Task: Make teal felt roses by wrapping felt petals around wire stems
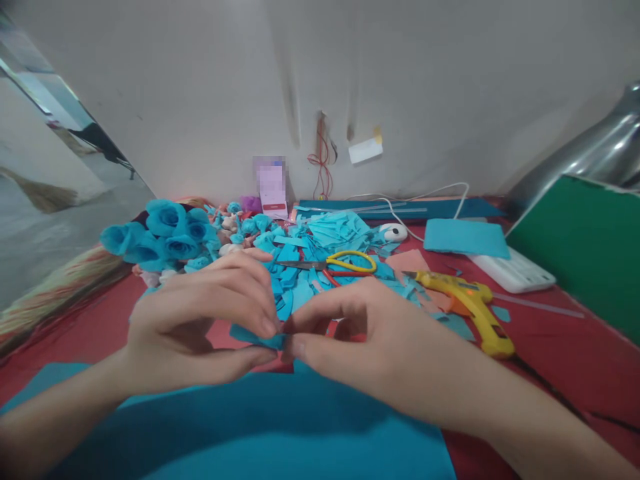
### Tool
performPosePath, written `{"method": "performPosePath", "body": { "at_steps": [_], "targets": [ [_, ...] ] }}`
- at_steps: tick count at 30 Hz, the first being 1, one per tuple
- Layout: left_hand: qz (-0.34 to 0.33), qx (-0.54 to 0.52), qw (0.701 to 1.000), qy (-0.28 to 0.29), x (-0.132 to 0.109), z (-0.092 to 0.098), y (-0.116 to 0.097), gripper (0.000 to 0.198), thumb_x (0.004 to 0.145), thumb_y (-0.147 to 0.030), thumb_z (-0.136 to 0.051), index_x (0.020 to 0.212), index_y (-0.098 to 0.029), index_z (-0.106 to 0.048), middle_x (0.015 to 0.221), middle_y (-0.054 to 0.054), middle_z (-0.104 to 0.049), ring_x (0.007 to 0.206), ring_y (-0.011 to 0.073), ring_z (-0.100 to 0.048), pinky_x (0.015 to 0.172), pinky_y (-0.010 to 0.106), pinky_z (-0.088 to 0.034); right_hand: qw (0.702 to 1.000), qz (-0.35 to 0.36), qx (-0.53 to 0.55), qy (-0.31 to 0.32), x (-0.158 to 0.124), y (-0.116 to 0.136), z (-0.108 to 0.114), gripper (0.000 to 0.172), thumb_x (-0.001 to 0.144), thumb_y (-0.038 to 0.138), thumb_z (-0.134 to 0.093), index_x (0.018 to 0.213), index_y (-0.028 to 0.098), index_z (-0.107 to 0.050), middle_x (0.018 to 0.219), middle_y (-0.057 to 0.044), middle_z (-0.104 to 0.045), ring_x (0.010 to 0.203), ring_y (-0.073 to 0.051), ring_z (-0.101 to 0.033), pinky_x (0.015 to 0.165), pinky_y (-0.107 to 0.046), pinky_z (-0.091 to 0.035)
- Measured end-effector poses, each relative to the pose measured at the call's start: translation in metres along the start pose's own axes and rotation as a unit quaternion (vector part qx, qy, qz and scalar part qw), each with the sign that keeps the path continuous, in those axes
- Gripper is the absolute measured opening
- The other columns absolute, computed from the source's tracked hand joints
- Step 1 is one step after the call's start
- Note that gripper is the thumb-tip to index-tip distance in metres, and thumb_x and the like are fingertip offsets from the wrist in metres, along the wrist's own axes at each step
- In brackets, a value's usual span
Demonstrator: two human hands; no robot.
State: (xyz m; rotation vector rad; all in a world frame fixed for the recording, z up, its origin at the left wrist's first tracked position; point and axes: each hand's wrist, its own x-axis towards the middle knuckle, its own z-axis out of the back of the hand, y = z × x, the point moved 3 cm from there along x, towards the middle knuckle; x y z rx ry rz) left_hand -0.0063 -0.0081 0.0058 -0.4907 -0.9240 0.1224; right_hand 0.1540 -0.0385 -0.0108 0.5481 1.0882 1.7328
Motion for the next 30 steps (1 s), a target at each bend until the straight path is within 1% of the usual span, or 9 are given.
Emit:
{"method": "performPosePath", "body": {
  "at_steps": [3,6,8,11,13,15,19,25,30],
  "targets": [
    [-0.015,0.007,1.000,0.000,-0.001,0.001,-0.002,0.021,0.063,-0.009,-0.074,0.078,-0.017,-0.061,0.072,0.002,-0.070,0.064,0.0124,-0.059,0.081,0.031,-0.046,0.999,-0.015,0.034,0.003,0.000,0.001,-0.002,0.019,0.077,0.036,-0.056,0.076,0.022,-0.069,0.063,0.000,-0.063,0.057,-0.013,-0.058,0.048,-0.019,-0.045],
    [-0.014,0.019,1.000,0.010,-0.002,0.001,-0.002,0.023,0.062,-0.011,-0.076,0.080,-0.016,-0.062,0.073,0.003,-0.070,0.065,0.0128,-0.059,0.083,0.031,-0.045,0.999,-0.027,0.045,0.000,-0.001,0.002,-0.003,0.019,0.076,0.037,-0.057,0.072,0.022,-0.067,0.062,0.001,-0.060,0.057,-0.013,-0.056,0.051,-0.021,-0.046],
    [-0.020,0.029,0.999,0.011,-0.001,0.002,-0.003,0.020,0.064,-0.015,-0.075,0.079,-0.017,-0.062,0.072,0.003,-0.070,0.066,0.0132,-0.058,0.083,0.030,-0.045,0.999,-0.032,0.044,-0.003,-0.001,0.002,-0.004,0.018,0.075,0.037,-0.056,0.072,0.023,-0.066,0.062,0.002,-0.060,0.057,-0.013,-0.056,0.052,-0.021,-0.046],
    [-0.059,0.054,0.997,0.014,0.001,0.004,-0.004,0.012,0.068,-0.020,-0.073,0.075,-0.016,-0.063,0.068,0.003,-0.069,0.066,0.0138,-0.058,0.078,0.029,-0.046,0.999,-0.032,0.028,-0.009,0.000,0.004,-0.003,0.016,0.074,0.034,-0.055,0.069,0.023,-0.066,0.060,0.002,-0.062,0.056,-0.013,-0.056,0.049,-0.021,-0.044],
    [-0.084,0.087,0.992,0.027,0.003,0.005,-0.005,0.008,0.070,-0.021,-0.070,0.073,-0.016,-0.065,0.067,0.003,-0.070,0.067,0.0143,-0.058,0.076,0.028,-0.046,0.999,-0.026,0.018,-0.014,0.000,0.005,-0.003,0.015,0.074,0.032,-0.055,0.066,0.024,-0.066,0.059,0.002,-0.062,0.055,-0.013,-0.056,0.048,-0.020,-0.043],
    [-0.104,0.126,0.986,0.044,0.004,0.005,-0.006,0.005,0.073,-0.022,-0.067,0.072,-0.017,-0.066,0.068,0.002,-0.070,0.067,0.0147,-0.058,0.078,0.028,-0.045,0.999,-0.022,0.016,-0.017,0.000,0.006,-0.003,0.014,0.073,0.028,-0.056,0.064,0.025,-0.066,0.058,0.003,-0.063,0.054,-0.012,-0.055,0.047,-0.019,-0.042],
    [-0.123,0.177,0.974,0.063,0.003,0.004,-0.008,0.009,0.077,-0.024,-0.062,0.070,-0.020,-0.066,0.073,0.000,-0.071,0.070,0.0149,-0.059,0.086,0.030,-0.043,1.000,-0.018,0.005,-0.015,-0.001,0.005,-0.002,0.016,0.073,0.025,-0.056,0.060,0.024,-0.065,0.054,0.005,-0.061,0.051,-0.010,-0.052,0.046,-0.017,-0.040],
    [-0.084,0.214,0.972,0.054,-0.001,0.003,-0.012,0.009,0.077,-0.019,-0.063,0.068,-0.021,-0.063,0.076,-0.003,-0.071,0.076,0.0144,-0.058,0.091,0.034,-0.043,1.000,-0.006,-0.019,-0.006,0.000,0.005,-0.001,0.016,0.074,0.030,-0.058,0.061,0.024,-0.066,0.055,0.006,-0.060,0.053,-0.009,-0.053,0.046,-0.016,-0.042],
    [-0.095,0.244,0.962,0.078,-0.001,0.005,-0.016,0.007,0.078,-0.023,-0.063,0.071,-0.023,-0.064,0.081,-0.005,-0.072,0.078,0.0139,-0.058,0.094,0.036,-0.041,1.000,-0.010,-0.018,-0.005,0.000,0.005,-0.001,0.018,0.073,0.032,-0.059,0.059,0.023,-0.064,0.051,0.005,-0.056,0.048,-0.008,-0.050,0.043,-0.015,-0.040]
  ]
}}
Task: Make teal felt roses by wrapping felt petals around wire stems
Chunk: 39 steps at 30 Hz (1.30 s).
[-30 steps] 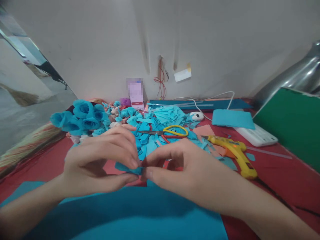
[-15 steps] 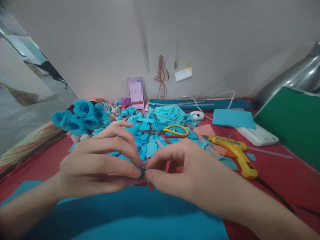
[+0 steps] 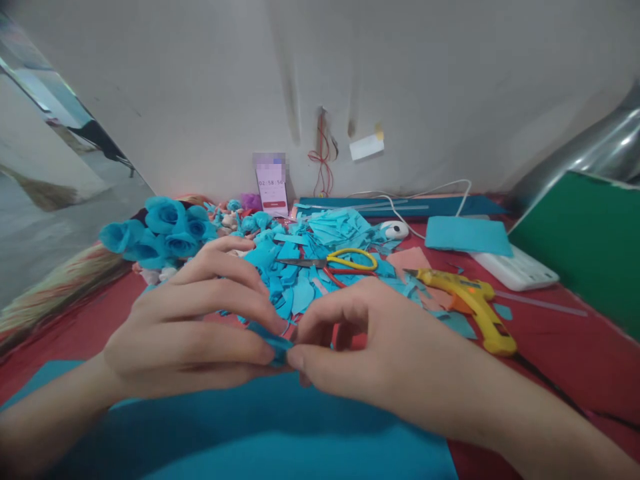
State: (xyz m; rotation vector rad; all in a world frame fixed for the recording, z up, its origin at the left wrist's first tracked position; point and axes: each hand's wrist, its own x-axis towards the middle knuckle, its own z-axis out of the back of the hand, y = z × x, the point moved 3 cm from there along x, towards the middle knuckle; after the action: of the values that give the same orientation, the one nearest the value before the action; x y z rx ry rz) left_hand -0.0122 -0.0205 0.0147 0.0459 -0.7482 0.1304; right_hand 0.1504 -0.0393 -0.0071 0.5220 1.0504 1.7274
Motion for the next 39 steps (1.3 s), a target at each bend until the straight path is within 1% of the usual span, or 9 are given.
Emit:
{"method": "performPosePath", "body": {
  "at_steps": [4,8,14,19,22,26,31,34,39],
  "targets": [
    [-0.015,0.018,1.000,0.001,0.000,0.000,0.001,0.008,0.080,-0.021,-0.060,0.074,-0.024,-0.065,0.084,-0.007,-0.072,0.080,0.0134,-0.058,0.096,0.036,-0.041,1.000,-0.009,0.017,0.014,0.001,-0.002,0.001,0.017,0.074,0.032,-0.060,0.059,0.024,-0.063,0.053,0.007,-0.059,0.049,-0.006,-0.052,0.044,-0.012,-0.041],
    [-0.016,0.029,0.999,0.000,-0.002,0.000,0.000,0.008,0.080,-0.019,-0.060,0.075,-0.024,-0.065,0.083,-0.008,-0.072,0.080,0.0127,-0.058,0.097,0.036,-0.041,1.000,-0.008,0.020,0.010,0.000,-0.004,0.004,0.014,0.074,0.033,-0.062,0.062,0.027,-0.064,0.054,0.009,-0.062,0.050,-0.005,-0.054,0.044,-0.008,-0.041],
    [-0.015,0.026,1.000,-0.001,-0.003,0.001,-0.001,0.010,0.079,-0.017,-0.059,0.074,-0.024,-0.064,0.083,-0.008,-0.072,0.080,0.0125,-0.058,0.097,0.035,-0.041,1.000,0.009,0.024,0.004,-0.001,-0.004,0.001,0.014,0.073,0.031,-0.061,0.060,0.026,-0.063,0.054,0.007,-0.062,0.051,-0.006,-0.055,0.045,-0.010,-0.043],
    [-0.013,0.006,1.000,0.006,-0.002,0.001,0.001,0.007,0.079,-0.019,-0.061,0.075,-0.024,-0.065,0.084,-0.007,-0.072,0.080,0.0129,-0.057,0.097,0.036,-0.040,0.999,0.023,0.001,-0.025,-0.002,0.000,-0.001,0.013,0.070,0.026,-0.058,0.058,0.023,-0.063,0.054,0.005,-0.059,0.050,-0.009,-0.053,0.045,-0.014,-0.044],
    [-0.005,-0.006,1.000,0.004,-0.001,0.003,0.000,0.009,0.080,-0.020,-0.059,0.074,-0.024,-0.064,0.084,-0.006,-0.072,0.080,0.0126,-0.057,0.098,0.035,-0.039,0.999,0.038,-0.012,-0.032,-0.002,0.002,-0.002,0.014,0.070,0.022,-0.056,0.058,0.023,-0.062,0.056,0.005,-0.060,0.054,-0.010,-0.054,0.047,-0.015,-0.045],
    [0.001,-0.017,1.000,0.005,-0.001,0.004,-0.002,0.013,0.081,-0.017,-0.058,0.072,-0.024,-0.064,0.087,-0.007,-0.072,0.082,0.0114,-0.058,0.100,0.035,-0.038,0.996,0.072,0.011,-0.059,-0.005,0.005,-0.004,0.014,0.068,0.020,-0.055,0.055,0.024,-0.060,0.055,0.007,-0.060,0.053,-0.009,-0.053,0.047,-0.014,-0.045],
    [0.023,-0.022,0.999,0.001,-0.001,0.006,-0.004,0.012,0.080,-0.018,-0.060,0.071,-0.025,-0.063,0.087,-0.009,-0.072,0.085,0.0091,-0.059,0.106,0.033,-0.034,0.990,0.102,-0.001,-0.099,-0.007,0.009,-0.006,0.017,0.062,0.014,-0.054,0.050,0.025,-0.056,0.049,0.010,-0.053,0.046,-0.005,-0.046,0.042,-0.009,-0.040],
    [0.027,-0.027,0.999,0.012,0.000,0.007,-0.005,0.009,0.079,-0.021,-0.062,0.072,-0.025,-0.062,0.087,-0.010,-0.072,0.085,0.0076,-0.060,0.107,0.030,-0.033,0.990,0.110,-0.007,-0.091,-0.008,0.008,-0.005,0.017,0.063,0.016,-0.056,0.050,0.026,-0.056,0.049,0.011,-0.054,0.045,-0.005,-0.047,0.042,-0.009,-0.041],
    [0.016,-0.021,1.000,0.007,0.001,0.009,-0.006,0.008,0.078,-0.023,-0.064,0.070,-0.026,-0.062,0.085,-0.011,-0.072,0.084,0.0081,-0.061,0.105,0.031,-0.035,0.995,0.074,-0.008,-0.064,-0.010,0.009,-0.005,0.017,0.067,0.019,-0.057,0.052,0.027,-0.057,0.052,0.010,-0.054,0.048,-0.007,-0.049,0.041,-0.012,-0.041]
  ]
}}
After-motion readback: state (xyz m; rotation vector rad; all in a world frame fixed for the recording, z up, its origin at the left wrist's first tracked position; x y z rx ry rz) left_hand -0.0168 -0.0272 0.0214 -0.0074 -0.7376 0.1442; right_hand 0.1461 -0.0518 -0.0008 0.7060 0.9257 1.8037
